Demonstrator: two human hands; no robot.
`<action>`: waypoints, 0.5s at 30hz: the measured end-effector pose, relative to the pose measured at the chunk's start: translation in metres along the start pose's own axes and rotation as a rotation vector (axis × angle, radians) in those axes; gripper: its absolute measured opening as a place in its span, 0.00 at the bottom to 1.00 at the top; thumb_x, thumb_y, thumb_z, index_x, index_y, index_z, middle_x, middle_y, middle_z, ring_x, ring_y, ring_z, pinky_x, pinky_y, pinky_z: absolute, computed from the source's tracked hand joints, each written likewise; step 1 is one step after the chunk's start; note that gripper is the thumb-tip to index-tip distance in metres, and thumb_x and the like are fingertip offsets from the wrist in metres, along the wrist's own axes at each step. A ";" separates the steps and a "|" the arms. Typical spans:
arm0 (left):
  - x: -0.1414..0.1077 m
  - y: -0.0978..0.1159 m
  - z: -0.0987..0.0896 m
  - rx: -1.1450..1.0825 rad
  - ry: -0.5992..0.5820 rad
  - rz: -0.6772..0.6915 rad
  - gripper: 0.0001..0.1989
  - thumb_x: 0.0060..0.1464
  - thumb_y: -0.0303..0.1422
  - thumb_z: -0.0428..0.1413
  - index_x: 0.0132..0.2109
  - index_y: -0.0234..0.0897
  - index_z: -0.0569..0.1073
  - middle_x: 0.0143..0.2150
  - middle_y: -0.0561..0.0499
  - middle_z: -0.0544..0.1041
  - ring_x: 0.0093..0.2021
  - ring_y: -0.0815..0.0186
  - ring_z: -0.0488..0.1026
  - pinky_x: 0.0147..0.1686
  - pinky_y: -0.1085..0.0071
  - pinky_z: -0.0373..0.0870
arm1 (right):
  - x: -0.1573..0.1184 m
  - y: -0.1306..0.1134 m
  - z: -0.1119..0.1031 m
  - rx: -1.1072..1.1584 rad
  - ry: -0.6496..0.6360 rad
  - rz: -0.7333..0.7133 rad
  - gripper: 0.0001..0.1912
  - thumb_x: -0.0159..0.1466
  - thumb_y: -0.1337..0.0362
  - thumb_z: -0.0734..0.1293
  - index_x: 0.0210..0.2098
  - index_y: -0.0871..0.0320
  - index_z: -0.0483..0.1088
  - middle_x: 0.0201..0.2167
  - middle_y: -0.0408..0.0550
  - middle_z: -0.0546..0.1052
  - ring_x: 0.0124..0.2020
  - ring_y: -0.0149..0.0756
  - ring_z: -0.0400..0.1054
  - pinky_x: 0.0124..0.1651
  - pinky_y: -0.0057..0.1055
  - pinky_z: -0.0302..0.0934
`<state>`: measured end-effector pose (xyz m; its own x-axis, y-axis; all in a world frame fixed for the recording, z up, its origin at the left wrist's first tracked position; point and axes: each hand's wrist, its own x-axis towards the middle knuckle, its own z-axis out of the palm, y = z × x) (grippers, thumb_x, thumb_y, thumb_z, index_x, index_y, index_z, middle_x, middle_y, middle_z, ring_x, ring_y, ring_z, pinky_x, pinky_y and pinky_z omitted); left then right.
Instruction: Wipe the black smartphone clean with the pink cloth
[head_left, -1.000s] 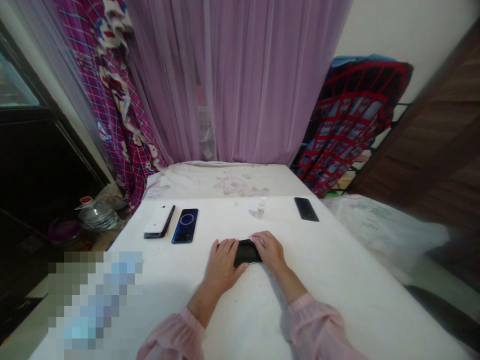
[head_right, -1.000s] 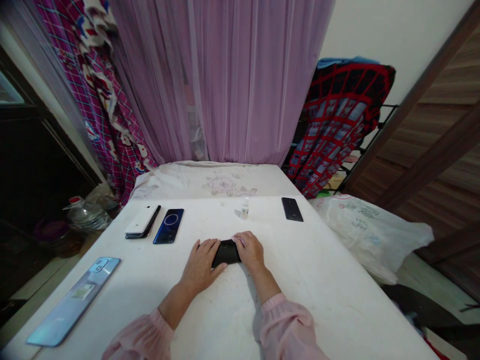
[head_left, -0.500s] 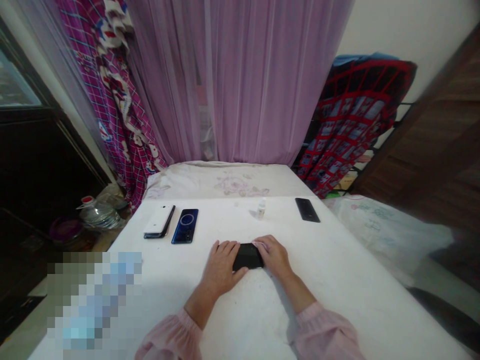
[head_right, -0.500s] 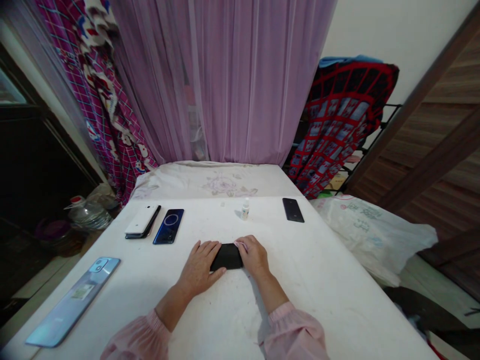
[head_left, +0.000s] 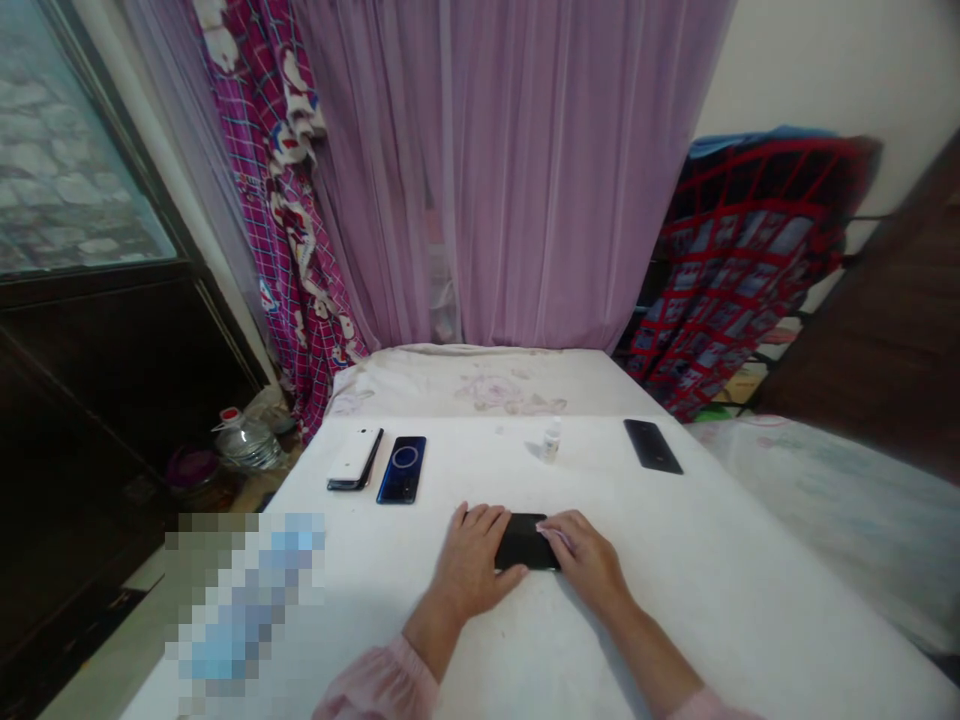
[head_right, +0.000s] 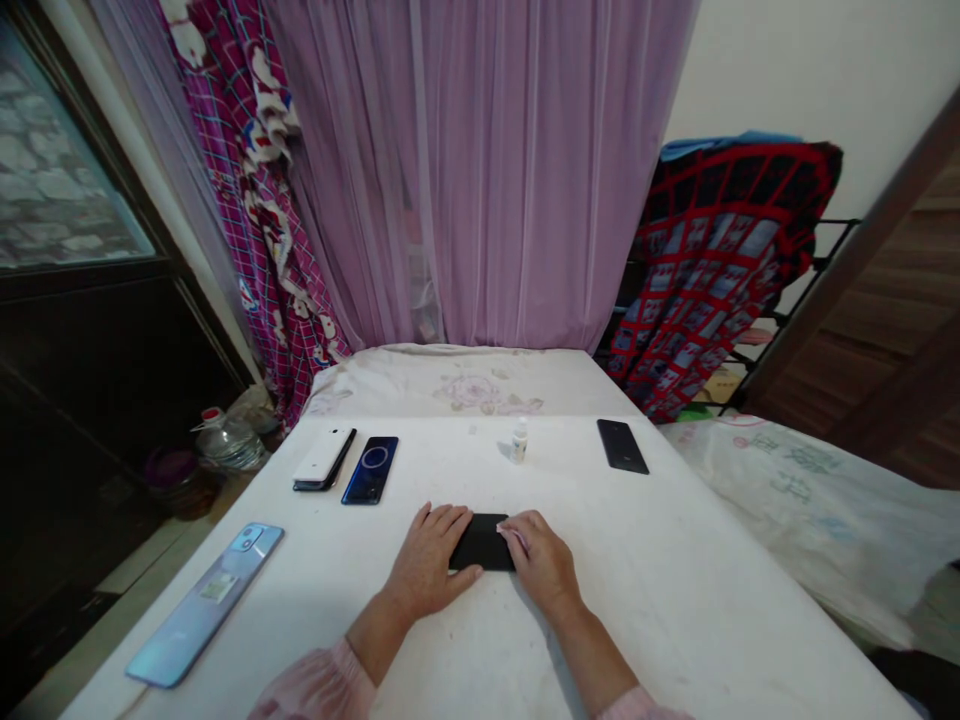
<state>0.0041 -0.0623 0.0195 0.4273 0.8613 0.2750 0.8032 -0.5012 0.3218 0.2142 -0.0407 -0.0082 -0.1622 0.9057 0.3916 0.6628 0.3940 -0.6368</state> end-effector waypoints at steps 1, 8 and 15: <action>0.000 0.000 0.000 -0.002 0.004 0.003 0.32 0.55 0.49 0.55 0.62 0.39 0.63 0.60 0.45 0.69 0.60 0.53 0.62 0.64 0.50 0.47 | 0.004 0.000 0.001 -0.019 0.016 0.013 0.13 0.65 0.58 0.59 0.36 0.52 0.75 0.35 0.46 0.76 0.38 0.35 0.72 0.42 0.30 0.65; -0.002 0.002 0.001 0.025 -0.013 -0.016 0.34 0.54 0.52 0.55 0.62 0.39 0.62 0.60 0.45 0.69 0.61 0.52 0.62 0.64 0.49 0.46 | 0.018 -0.001 0.009 -0.070 0.059 0.027 0.14 0.65 0.58 0.58 0.35 0.52 0.75 0.36 0.45 0.76 0.37 0.36 0.72 0.41 0.31 0.65; -0.021 -0.007 -0.001 0.134 0.027 -0.224 0.42 0.55 0.58 0.49 0.65 0.31 0.58 0.67 0.38 0.59 0.67 0.47 0.52 0.65 0.44 0.42 | 0.014 0.007 0.016 -0.075 0.120 0.002 0.14 0.65 0.57 0.59 0.38 0.51 0.75 0.37 0.46 0.77 0.37 0.37 0.73 0.40 0.32 0.65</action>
<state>-0.0105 -0.0770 0.0122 0.2224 0.9461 0.2353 0.9252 -0.2809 0.2552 0.2053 -0.0233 -0.0178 -0.0753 0.8798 0.4693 0.7166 0.3751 -0.5881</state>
